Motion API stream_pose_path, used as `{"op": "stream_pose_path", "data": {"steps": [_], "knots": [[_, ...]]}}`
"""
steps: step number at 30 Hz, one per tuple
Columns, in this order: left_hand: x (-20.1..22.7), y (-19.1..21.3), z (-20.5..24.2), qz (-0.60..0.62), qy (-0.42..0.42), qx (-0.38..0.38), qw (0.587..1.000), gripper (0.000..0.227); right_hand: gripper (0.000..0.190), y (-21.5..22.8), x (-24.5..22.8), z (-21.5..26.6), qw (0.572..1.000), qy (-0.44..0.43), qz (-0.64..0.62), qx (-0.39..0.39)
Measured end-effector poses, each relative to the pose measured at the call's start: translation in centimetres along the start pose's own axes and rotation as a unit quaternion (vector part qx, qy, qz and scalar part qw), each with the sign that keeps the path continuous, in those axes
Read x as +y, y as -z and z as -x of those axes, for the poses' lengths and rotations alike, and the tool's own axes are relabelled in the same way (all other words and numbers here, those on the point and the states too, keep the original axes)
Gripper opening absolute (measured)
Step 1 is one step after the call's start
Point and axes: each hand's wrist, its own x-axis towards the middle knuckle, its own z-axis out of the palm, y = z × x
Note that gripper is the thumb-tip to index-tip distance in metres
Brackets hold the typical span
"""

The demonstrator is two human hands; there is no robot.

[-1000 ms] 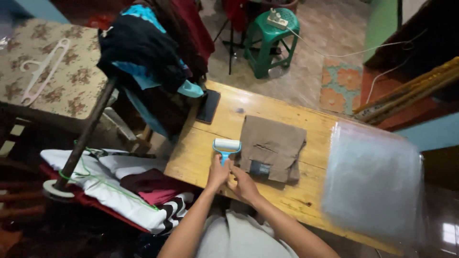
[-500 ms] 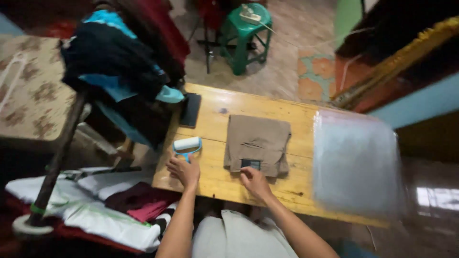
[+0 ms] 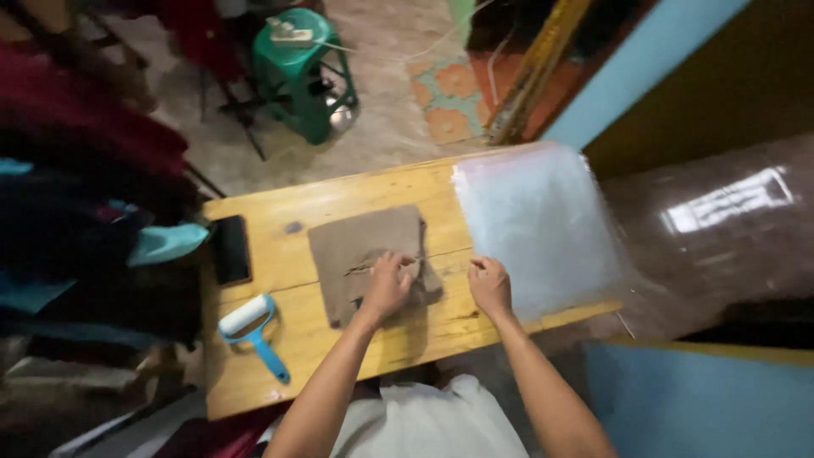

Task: Lint rolling a pair of brown pants, folding them, and placing them into a plastic bag.

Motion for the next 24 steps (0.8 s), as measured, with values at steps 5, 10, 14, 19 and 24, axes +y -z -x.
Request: {"op": "stream_pose_path", "data": {"steps": [5,10,14,19,24], "knots": [[3.0,-6.9,-4.8,0.007,-0.066,-0.032,0.997,0.020,0.025,5.7,4.2,-2.6,0.995,-0.066,0.065,0.027],[7.7,-10.7,-7.6,0.010,-0.063,-0.080,0.995,0.019,0.035,8.0,10.0,-5.7,0.986,-0.066,0.145,0.055],[9.3,-14.2,-10.2,0.027,-0.068,-0.105,0.992,0.018,0.049,9.2,11.2,-8.5,0.981,-0.045,0.187,0.036],[11.7,-17.5,-12.6,0.044,-0.067,-0.126,0.989,0.018,0.058,8.9,12.9,-11.7,0.977,-0.011,0.210,0.022],[13.8,-18.9,-13.9,0.075,-0.023,-0.150,0.986,0.020,0.065,6.9,15.7,-12.8,0.965,-0.008,0.257,-0.052]]}}
